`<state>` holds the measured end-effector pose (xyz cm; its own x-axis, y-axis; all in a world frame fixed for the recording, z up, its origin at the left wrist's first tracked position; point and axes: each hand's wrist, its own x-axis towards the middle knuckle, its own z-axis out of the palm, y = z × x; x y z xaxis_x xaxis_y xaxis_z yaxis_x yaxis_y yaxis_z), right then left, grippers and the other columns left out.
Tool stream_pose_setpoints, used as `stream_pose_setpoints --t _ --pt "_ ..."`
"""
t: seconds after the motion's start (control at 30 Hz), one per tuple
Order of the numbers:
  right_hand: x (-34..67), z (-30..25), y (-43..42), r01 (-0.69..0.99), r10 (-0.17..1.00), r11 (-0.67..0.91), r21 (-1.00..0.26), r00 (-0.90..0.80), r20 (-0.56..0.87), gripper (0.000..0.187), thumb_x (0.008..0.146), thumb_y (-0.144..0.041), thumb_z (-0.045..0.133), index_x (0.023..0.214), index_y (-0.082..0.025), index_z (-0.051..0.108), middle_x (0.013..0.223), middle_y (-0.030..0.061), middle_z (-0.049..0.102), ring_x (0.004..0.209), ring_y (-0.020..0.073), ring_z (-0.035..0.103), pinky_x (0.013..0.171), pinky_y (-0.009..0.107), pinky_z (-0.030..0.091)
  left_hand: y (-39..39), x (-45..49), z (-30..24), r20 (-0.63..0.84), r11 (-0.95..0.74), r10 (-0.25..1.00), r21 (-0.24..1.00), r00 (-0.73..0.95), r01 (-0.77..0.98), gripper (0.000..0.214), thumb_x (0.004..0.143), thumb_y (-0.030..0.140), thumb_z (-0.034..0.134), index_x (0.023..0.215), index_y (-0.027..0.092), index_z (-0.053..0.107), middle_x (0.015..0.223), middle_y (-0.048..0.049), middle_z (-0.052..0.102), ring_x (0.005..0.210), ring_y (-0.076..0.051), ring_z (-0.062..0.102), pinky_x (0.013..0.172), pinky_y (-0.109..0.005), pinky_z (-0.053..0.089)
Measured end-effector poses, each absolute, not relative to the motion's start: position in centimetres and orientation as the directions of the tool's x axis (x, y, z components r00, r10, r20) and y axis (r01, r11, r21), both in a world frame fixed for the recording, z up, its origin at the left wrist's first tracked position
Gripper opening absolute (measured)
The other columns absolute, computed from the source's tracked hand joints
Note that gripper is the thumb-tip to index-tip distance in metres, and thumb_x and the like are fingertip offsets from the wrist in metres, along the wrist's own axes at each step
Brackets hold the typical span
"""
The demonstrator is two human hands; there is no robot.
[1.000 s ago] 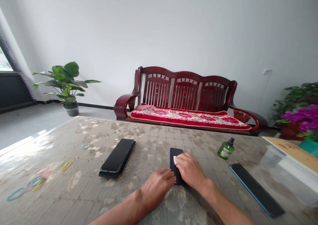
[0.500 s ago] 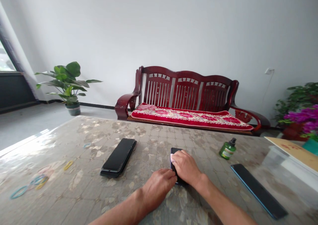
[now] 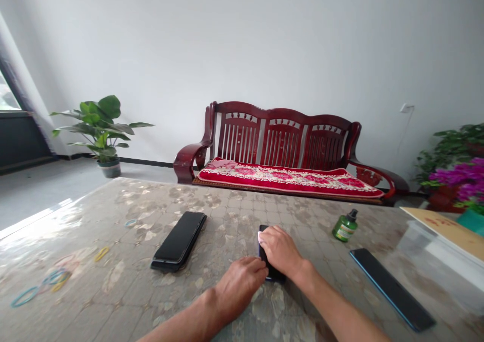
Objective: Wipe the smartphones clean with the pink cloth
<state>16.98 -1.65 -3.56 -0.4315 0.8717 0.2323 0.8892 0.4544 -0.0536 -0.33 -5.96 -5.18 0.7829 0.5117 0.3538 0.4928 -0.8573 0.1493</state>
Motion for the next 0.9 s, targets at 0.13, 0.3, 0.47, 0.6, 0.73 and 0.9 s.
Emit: stream_pose_setpoints --t 0.13,0.3,0.47,0.6,0.73,0.9 --pt "17.3 -3.4 -3.2 0.862 0.847 0.502 -0.07 -0.474 0.242 0.022 0.097 -0.017 0.044 0.094 -0.022 0.066 0.096 0.0031 0.068 0.093 0.0183 0.056 0.085 0.028 0.039 -6.2 -0.1 -4.7 0.388 -0.863 0.497 0.129 0.776 0.488 0.023 0.094 0.005 0.043 0.089 0.018 0.061 0.088 -0.0041 0.065 0.079 -0.016 0.061 0.076 -0.024 0.051" --pt "18.1 -3.5 -1.6 0.901 0.887 0.427 -0.079 -0.4 0.23 0.026 0.097 -0.017 0.043 0.098 -0.022 0.068 0.099 0.0041 0.069 0.097 0.0184 0.057 0.088 0.028 0.04 -6.0 -0.1 -5.1 0.369 -0.855 0.51 0.116 0.777 0.506 0.015 0.094 0.009 0.049 0.09 0.017 0.061 0.088 -0.004 0.065 0.082 -0.018 0.063 0.078 -0.026 0.052" --pt "20.1 -3.6 -0.2 0.942 0.919 0.332 -0.054 -0.31 0.242 0.027 0.097 -0.018 0.043 0.098 -0.022 0.07 0.099 0.0047 0.07 0.097 0.0186 0.058 0.087 0.027 0.039 -5.7 -0.3 -6.2 0.393 -0.87 0.486 0.129 0.781 0.476 0.015 0.095 0.01 0.05 0.098 0.018 0.061 0.094 -0.0053 0.066 0.088 -0.018 0.064 0.082 -0.027 0.052" --pt "20.8 -3.6 -0.2 0.96 0.937 0.278 -0.032 -0.264 0.231 0.028 0.097 -0.018 0.043 0.098 -0.021 0.07 0.1 0.0054 0.07 0.097 0.0187 0.059 0.086 0.027 0.039 -5.6 -0.4 -6.5 0.399 -0.87 0.485 0.13 0.778 0.475 0.014 0.095 0.011 0.05 0.099 0.018 0.061 0.093 -0.0056 0.065 0.088 -0.019 0.064 0.082 -0.028 0.052" --pt "19.4 -3.5 0.5 0.955 0.933 0.295 -0.019 -0.284 0.22 0.026 0.097 -0.019 0.044 0.094 -0.021 0.069 0.098 0.0055 0.07 0.096 0.0189 0.059 0.085 0.027 0.038 -5.5 -0.3 -6.4 0.365 -0.87 0.486 0.119 0.794 0.478 0.011 0.095 0.012 0.05 0.094 0.018 0.06 0.091 -0.0048 0.065 0.086 -0.019 0.064 0.081 -0.028 0.053" --pt "17.3 -3.4 1.8 0.931 0.912 0.365 -0.014 -0.355 0.206 0.026 0.098 -0.022 0.044 0.09 -0.022 0.069 0.096 0.0042 0.07 0.097 0.0179 0.059 0.088 0.026 0.038 -5.5 -0.3 -6.5 0.349 -0.863 0.5 0.125 0.793 0.489 0.01 0.094 0.012 0.052 0.096 0.018 0.06 0.092 -0.004 0.065 0.086 -0.02 0.064 0.08 -0.029 0.052"
